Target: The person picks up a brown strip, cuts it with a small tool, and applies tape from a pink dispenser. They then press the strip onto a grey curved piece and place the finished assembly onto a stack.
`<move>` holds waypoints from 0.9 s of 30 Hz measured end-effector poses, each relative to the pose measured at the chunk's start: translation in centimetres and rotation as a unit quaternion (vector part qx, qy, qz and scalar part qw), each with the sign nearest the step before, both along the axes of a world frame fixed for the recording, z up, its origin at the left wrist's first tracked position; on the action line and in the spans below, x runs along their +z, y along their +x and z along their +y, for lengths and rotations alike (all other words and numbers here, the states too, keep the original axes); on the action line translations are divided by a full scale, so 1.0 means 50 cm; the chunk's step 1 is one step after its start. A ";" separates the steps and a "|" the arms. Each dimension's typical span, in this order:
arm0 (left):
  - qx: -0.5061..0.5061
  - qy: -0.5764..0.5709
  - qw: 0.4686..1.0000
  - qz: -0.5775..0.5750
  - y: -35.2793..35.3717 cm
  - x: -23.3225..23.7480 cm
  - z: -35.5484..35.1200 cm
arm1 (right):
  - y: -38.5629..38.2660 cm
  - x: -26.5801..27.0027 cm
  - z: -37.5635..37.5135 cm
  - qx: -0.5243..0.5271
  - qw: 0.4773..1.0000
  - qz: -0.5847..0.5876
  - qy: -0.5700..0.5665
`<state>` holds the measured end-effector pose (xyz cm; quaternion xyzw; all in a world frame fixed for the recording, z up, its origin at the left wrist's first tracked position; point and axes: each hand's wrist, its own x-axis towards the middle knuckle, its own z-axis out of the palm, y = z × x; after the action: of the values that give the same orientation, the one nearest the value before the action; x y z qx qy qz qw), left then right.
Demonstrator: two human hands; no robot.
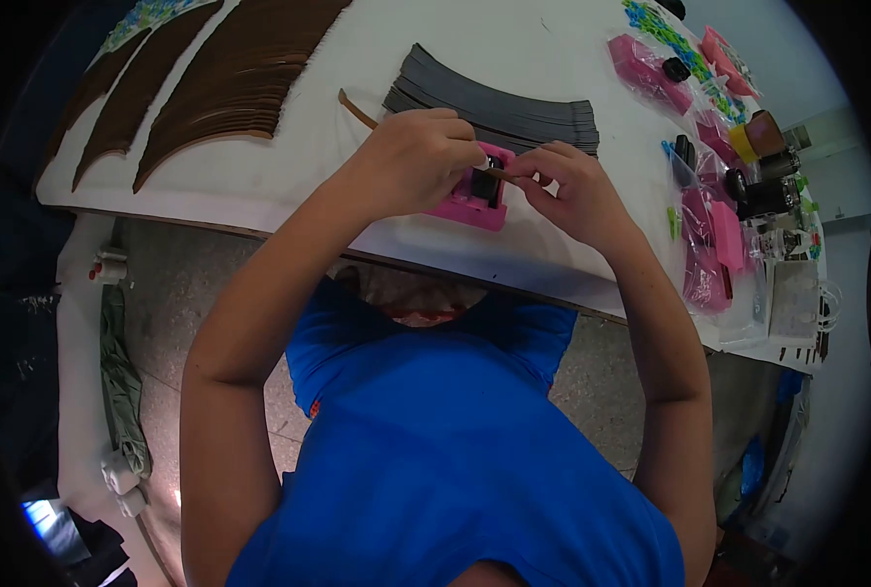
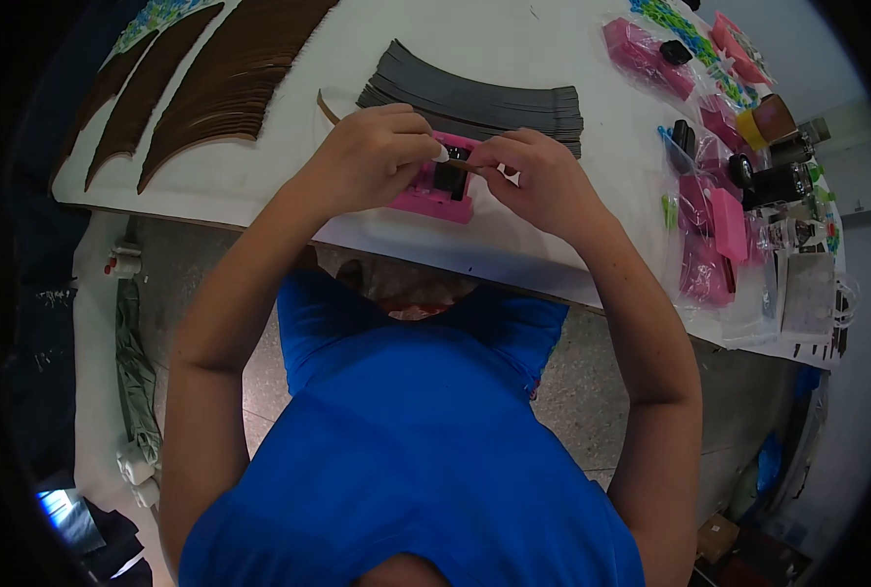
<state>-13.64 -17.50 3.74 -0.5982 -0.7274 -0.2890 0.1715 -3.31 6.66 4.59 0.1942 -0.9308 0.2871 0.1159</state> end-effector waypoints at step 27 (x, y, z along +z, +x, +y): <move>-0.010 0.002 1.000 -0.006 -0.006 -0.022 -0.002 | 0.192 0.022 0.211 -0.153 0.984 -0.056 0.066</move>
<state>-13.93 -17.59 2.64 -0.6030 -0.7222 -0.2957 0.1655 6.28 17.22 5.69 0.0404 -0.9715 0.2144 0.0927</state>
